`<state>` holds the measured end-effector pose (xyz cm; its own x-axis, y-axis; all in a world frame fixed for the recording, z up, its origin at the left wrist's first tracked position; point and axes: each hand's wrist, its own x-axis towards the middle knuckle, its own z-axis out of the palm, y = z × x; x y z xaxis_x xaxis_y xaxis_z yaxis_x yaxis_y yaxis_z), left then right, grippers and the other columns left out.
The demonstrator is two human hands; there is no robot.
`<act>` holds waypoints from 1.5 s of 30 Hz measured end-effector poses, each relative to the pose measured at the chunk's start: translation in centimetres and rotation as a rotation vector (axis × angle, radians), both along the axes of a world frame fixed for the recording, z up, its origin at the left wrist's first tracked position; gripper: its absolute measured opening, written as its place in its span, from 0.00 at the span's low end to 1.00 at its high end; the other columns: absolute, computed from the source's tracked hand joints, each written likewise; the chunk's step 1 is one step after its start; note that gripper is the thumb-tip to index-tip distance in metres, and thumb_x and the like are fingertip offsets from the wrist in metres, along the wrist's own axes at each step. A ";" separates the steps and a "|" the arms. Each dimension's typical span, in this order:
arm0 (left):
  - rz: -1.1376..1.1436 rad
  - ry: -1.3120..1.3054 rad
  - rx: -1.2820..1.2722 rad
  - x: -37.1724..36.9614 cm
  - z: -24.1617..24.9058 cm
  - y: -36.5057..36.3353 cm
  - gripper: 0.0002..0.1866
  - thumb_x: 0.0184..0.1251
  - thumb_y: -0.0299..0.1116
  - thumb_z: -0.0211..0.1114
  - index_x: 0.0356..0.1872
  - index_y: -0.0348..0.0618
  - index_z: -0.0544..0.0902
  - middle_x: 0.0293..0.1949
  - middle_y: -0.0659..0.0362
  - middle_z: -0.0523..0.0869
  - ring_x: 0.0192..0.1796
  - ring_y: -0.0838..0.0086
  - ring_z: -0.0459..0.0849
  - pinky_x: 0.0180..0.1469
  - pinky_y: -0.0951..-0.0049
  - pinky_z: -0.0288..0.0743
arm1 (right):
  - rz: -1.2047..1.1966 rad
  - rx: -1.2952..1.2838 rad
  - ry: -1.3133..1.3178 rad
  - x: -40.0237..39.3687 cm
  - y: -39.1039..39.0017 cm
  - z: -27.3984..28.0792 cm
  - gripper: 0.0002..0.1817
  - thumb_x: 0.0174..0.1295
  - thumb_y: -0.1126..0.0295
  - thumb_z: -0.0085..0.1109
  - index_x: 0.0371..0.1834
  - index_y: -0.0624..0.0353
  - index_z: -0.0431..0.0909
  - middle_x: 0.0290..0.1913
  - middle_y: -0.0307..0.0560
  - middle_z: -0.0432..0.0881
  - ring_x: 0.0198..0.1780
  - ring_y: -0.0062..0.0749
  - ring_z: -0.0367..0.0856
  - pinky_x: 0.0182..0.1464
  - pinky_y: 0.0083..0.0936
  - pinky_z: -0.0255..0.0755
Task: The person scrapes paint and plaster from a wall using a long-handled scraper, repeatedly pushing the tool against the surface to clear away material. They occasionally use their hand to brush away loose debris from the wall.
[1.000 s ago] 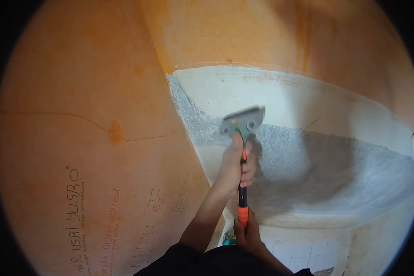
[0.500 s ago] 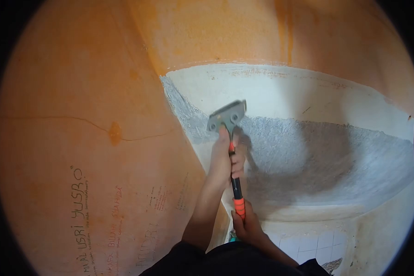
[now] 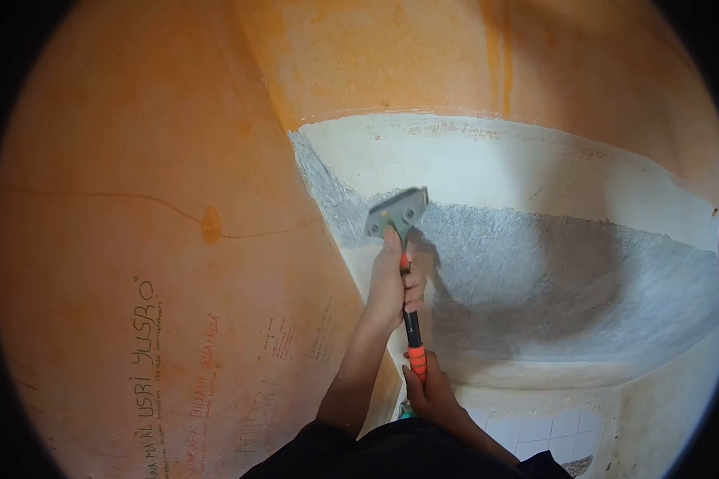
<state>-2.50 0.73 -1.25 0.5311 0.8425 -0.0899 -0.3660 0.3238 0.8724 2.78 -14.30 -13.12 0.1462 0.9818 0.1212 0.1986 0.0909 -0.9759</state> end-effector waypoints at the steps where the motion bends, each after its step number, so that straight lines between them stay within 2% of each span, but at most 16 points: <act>1: 0.007 -0.028 0.034 -0.1 0.7 0.3 0.27 0.73 0.68 0.39 0.31 0.55 0.66 0.15 0.71 0.57 0.12 0.86 0.51 0.12 0.82 0.43 | 0.007 0.027 -0.038 -0.1 0.2 0.2 0.21 0.69 0.67 0.52 0.61 0.63 0.61 0.28 0.61 0.80 0.30 0.58 0.83 0.32 0.42 0.73; 7: -0.014 -0.046 0.033 -0.3 -0.5 0.4 0.27 0.72 0.68 0.39 0.30 0.56 0.66 0.14 0.72 0.55 0.12 0.86 0.50 0.12 0.81 0.42 | -0.012 -0.040 -0.001 -0.6 -0.3 -0.4 0.22 0.69 0.66 0.52 0.62 0.64 0.60 0.30 0.64 0.80 0.32 0.62 0.82 0.33 0.45 0.74; 10: 0.010 -0.028 -0.001 -0.8 0.4 0.3 0.28 0.72 0.68 0.38 0.29 0.56 0.66 0.14 0.72 0.55 0.12 0.86 0.49 0.12 0.81 0.42 | 0.013 -0.030 -0.081 -0.3 0.4 1.8 0.23 0.69 0.66 0.53 0.61 0.64 0.60 0.30 0.65 0.81 0.32 0.63 0.82 0.33 0.47 0.73; 15: -0.011 -0.019 0.024 -0.7 -1.1 0.4 0.28 0.72 0.69 0.37 0.29 0.56 0.66 0.14 0.72 0.56 0.11 0.86 0.48 0.12 0.80 0.40 | -0.027 -0.022 -0.046 -1.3 0.1 -1.5 0.23 0.69 0.65 0.53 0.61 0.64 0.60 0.31 0.66 0.81 0.33 0.66 0.81 0.33 0.49 0.73; 19: -0.046 -0.031 0.070 -1.1 0.7 1.1 0.28 0.72 0.69 0.38 0.30 0.56 0.67 0.14 0.72 0.56 0.11 0.86 0.48 0.12 0.81 0.40 | -0.014 -0.050 -0.113 -1.1 1.7 0.3 0.24 0.69 0.64 0.54 0.61 0.65 0.59 0.32 0.69 0.81 0.34 0.68 0.81 0.33 0.52 0.73; 21: -0.050 -0.073 0.122 -1.0 0.6 1.3 0.28 0.71 0.69 0.38 0.30 0.57 0.67 0.13 0.73 0.56 0.11 0.86 0.48 0.12 0.81 0.40 | -0.029 -0.012 -0.113 -1.4 1.4 -1.1 0.24 0.69 0.64 0.54 0.61 0.65 0.59 0.31 0.69 0.80 0.33 0.69 0.81 0.33 0.52 0.73; 23: -0.040 -0.006 0.012 -1.1 -1.2 1.0 0.28 0.71 0.70 0.39 0.30 0.57 0.67 0.13 0.73 0.56 0.11 0.86 0.49 0.12 0.81 0.39 | -0.046 0.024 -0.100 -1.9 1.2 -1.6 0.24 0.68 0.64 0.54 0.61 0.65 0.58 0.31 0.69 0.80 0.33 0.69 0.81 0.33 0.52 0.73; 25: -0.021 -0.007 0.020 -1.2 -0.3 1.1 0.28 0.71 0.69 0.39 0.30 0.57 0.67 0.14 0.73 0.56 0.11 0.87 0.49 0.12 0.81 0.39 | -0.036 -0.038 -0.065 -1.9 0.9 -1.2 0.24 0.68 0.64 0.54 0.61 0.65 0.59 0.30 0.69 0.80 0.32 0.70 0.81 0.32 0.52 0.73; 27: -0.013 -0.060 0.053 -1.3 1.8 1.2 0.27 0.72 0.69 0.39 0.29 0.57 0.67 0.14 0.73 0.57 0.11 0.86 0.50 0.12 0.81 0.39 | -0.015 -0.051 -0.068 -1.6 1.8 0.4 0.24 0.69 0.64 0.54 0.61 0.65 0.59 0.31 0.69 0.80 0.33 0.69 0.81 0.33 0.52 0.74; 32: 0.044 -0.040 0.029 -1.5 0.3 1.2 0.28 0.72 0.69 0.38 0.28 0.57 0.67 0.14 0.73 0.57 0.11 0.87 0.49 0.12 0.81 0.40 | -0.008 0.016 -0.095 -1.3 1.5 -0.3 0.24 0.69 0.64 0.54 0.61 0.65 0.59 0.30 0.68 0.80 0.32 0.68 0.81 0.32 0.52 0.73; 34: 0.014 -0.030 0.001 -1.5 0.7 1.0 0.28 0.72 0.69 0.38 0.28 0.56 0.66 0.15 0.72 0.57 0.12 0.87 0.50 0.12 0.81 0.40 | -0.038 0.040 -0.141 -1.3 1.1 0.5 0.20 0.69 0.67 0.53 0.59 0.62 0.62 0.26 0.59 0.80 0.28 0.55 0.83 0.30 0.40 0.73; 35: 0.036 -0.087 0.048 -1.5 1.5 1.5 0.28 0.72 0.69 0.39 0.29 0.56 0.66 0.14 0.72 0.57 0.12 0.87 0.50 0.11 0.81 0.41 | -0.038 0.033 -0.142 -1.0 1.4 1.2 0.20 0.69 0.67 0.53 0.59 0.62 0.62 0.26 0.59 0.80 0.28 0.55 0.83 0.30 0.40 0.73; 37: 0.030 -0.107 0.077 -1.5 3.2 1.8 0.28 0.71 0.69 0.39 0.29 0.56 0.65 0.15 0.72 0.57 0.12 0.87 0.50 0.12 0.82 0.43 | 0.018 0.039 -0.084 -0.4 2.8 3.7 0.24 0.68 0.65 0.55 0.61 0.64 0.59 0.29 0.67 0.80 0.31 0.67 0.81 0.31 0.52 0.72; 41: -0.022 -0.112 0.043 -1.3 1.0 1.2 0.27 0.73 0.67 0.38 0.29 0.56 0.66 0.14 0.72 0.57 0.11 0.87 0.49 0.10 0.81 0.42 | -0.017 0.081 -0.192 -0.9 1.5 0.7 0.24 0.68 0.65 0.55 0.61 0.64 0.59 0.28 0.66 0.80 0.31 0.66 0.81 0.31 0.51 0.72; 44: -0.017 -0.064 -0.005 -1.3 1.5 1.2 0.27 0.74 0.66 0.37 0.30 0.56 0.66 0.14 0.72 0.56 0.11 0.86 0.49 0.11 0.81 0.42 | -0.009 0.011 -0.098 -0.9 1.0 1.3 0.24 0.68 0.66 0.54 0.61 0.64 0.58 0.28 0.67 0.80 0.31 0.67 0.81 0.31 0.52 0.72; 45: -0.032 -0.093 0.022 -1.4 2.0 1.5 0.27 0.74 0.67 0.37 0.30 0.56 0.67 0.13 0.72 0.56 0.11 0.86 0.49 0.11 0.81 0.42 | 0.003 -0.051 -0.088 -0.8 1.4 2.1 0.21 0.68 0.66 0.54 0.60 0.63 0.62 0.30 0.63 0.81 0.31 0.59 0.82 0.33 0.45 0.73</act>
<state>-3.86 2.24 0.71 0.5631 0.8261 -0.0211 -0.4351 0.3181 0.8423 2.01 -12.93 -11.06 0.1341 0.9874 0.0837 0.2833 0.0427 -0.9581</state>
